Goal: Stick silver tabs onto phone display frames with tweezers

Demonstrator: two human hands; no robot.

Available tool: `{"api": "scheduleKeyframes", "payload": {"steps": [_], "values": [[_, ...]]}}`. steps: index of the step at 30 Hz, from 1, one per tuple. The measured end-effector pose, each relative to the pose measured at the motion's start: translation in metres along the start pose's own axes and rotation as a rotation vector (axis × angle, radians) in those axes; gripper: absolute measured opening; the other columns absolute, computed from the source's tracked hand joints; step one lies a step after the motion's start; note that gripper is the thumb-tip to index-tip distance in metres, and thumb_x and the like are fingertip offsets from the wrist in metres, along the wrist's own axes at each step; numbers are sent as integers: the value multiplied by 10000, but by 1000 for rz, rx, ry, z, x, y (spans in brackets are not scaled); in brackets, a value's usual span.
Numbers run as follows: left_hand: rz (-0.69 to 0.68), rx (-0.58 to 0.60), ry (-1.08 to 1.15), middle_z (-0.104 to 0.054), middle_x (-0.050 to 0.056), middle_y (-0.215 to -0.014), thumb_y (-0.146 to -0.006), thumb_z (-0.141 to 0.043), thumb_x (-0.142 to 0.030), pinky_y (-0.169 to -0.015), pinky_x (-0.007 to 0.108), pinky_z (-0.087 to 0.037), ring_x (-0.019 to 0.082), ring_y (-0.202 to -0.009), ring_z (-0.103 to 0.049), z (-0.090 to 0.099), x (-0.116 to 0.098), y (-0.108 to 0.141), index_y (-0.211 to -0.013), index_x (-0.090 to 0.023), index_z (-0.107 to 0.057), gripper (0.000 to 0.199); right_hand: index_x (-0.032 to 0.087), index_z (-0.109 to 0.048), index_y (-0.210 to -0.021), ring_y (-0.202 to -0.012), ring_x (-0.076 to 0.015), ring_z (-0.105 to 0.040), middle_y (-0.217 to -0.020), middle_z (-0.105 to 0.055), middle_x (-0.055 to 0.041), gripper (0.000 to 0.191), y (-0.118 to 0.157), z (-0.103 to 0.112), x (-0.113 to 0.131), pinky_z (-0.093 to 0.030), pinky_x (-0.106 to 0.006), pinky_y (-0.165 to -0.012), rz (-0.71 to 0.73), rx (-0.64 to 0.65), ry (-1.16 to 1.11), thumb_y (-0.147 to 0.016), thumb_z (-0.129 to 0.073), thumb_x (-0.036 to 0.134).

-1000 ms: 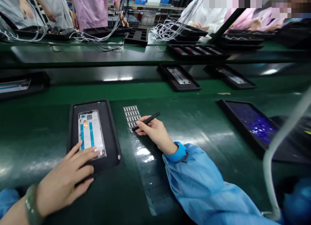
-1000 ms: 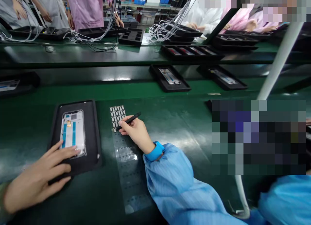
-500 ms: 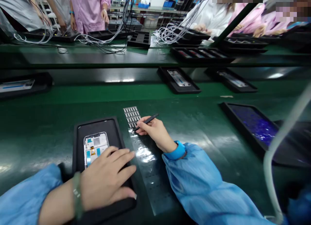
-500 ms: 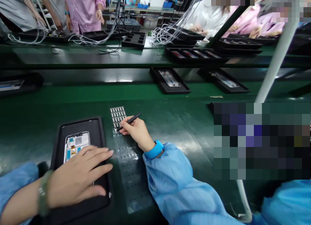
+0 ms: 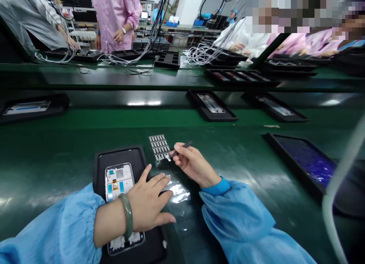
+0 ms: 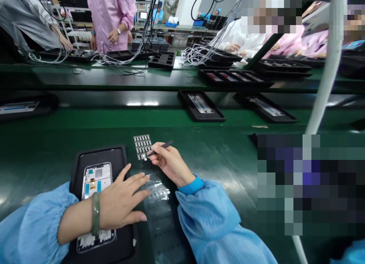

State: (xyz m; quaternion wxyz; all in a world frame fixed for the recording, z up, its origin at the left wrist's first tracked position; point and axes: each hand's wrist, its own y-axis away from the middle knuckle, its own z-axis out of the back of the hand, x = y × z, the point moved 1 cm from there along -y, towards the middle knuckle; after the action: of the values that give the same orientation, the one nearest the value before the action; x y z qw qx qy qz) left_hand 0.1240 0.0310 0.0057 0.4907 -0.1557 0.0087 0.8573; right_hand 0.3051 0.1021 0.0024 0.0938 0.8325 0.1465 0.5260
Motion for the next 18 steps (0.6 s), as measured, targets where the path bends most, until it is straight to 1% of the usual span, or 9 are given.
{"api": "scheduleKeyframes", "payload": {"steps": [3, 5, 7, 9, 11, 12, 14, 16, 18], "values": [[-3, -24, -33, -392, 109, -1412, -896, -336, -529, -1057, 616, -189, 282, -1329, -297, 17, 10, 14, -1232, -196, -460, 489, 168, -634, -765, -565, -62, -648, -734, -707, -11, 218, 3, -9, 2, -549, -109, -537, 30, 47, -87, -644, -774, 283], [69, -52, -58, -428, 87, -1389, -898, -380, -488, -1085, 576, -173, 258, -1328, -305, 31, 28, 33, -1187, -209, -496, 418, 170, -644, -790, -624, -63, -666, -793, -715, -16, 219, 4, -19, 0, -558, -110, -600, 36, 91, -117, -652, -773, 281], [172, -75, -92, -426, 80, -1390, -902, -407, -437, -1095, 563, -164, 249, -1333, -297, 40, 52, 58, -1189, -224, -494, 368, 173, -636, -796, -683, -68, -677, -836, -714, -12, 215, 3, -30, -5, -559, -117, -657, 34, 120, -143, -657, -771, 267], [287, -105, -117, -414, 80, -1397, -892, -434, -426, -1092, 566, -174, 253, -1334, -296, 41, 77, 83, -1225, -233, -464, 386, 189, -609, -797, -726, -80, -685, -830, -707, 7, 215, 0, -42, -12, -564, -142, -689, 30, 131, -166, -667, -764, 262], [405, -154, -116, -382, 102, -1414, -880, -449, -426, -1083, 590, -174, 273, -1335, -289, 36, 94, 102, -1282, -218, -403, 455, 201, -576, -799, -730, -94, -688, -765, -692, 26, 209, -2, -56, -19, -570, -170, -682, 21, 146, -147, -697, -740, 279], [440, -162, -95, -368, 110, -1420, -884, -442, -412, -1079, 588, -194, 276, -1339, -280, 32, 98, 108, -1308, -208, -369, 476, 203, -561, -811, -720, -98, -689, -731, -682, 33, 210, -3, -63, -22, -571, -177, -667, 18, 155, -121, -712, -726, 288], [488, -182, -53, -344, 127, -1427, -887, -436, -383, -1073, 555, -251, 278, -1340, -268, 25, 98, 115, -1332, -183, -332, 499, 210, -527, -848, -692, -102, -688, -694, -664, 44, 246, -2, -76, -28, -567, -180, -631, 23, 162, -61, -718, -720, 290], [506, -199, -28, -327, 135, -1428, -884, -443, -361, -1067, 518, -296, 280, -1337, -259, 21, 90, 117, -1326, -169, -343, 492, 223, -472, -859, -660, -104, -686, -677, -650, 60, 315, 0, -89, -32, -559, -177, -593, 38, 142, -25, -697, -736, 281], [508, -208, -23, -306, 133, -1431, -882, -447, -345, -1066, 506, -307, 287, -1340, -238, 20, 79, 118, -1304, -170, -373, 463, 228, -421, -831, -630, -108, -685, -657, -632, 78, 361, 4, -98, -37, -553, -179, -564, 56, 105, 10, -682, -745, 279]]}}
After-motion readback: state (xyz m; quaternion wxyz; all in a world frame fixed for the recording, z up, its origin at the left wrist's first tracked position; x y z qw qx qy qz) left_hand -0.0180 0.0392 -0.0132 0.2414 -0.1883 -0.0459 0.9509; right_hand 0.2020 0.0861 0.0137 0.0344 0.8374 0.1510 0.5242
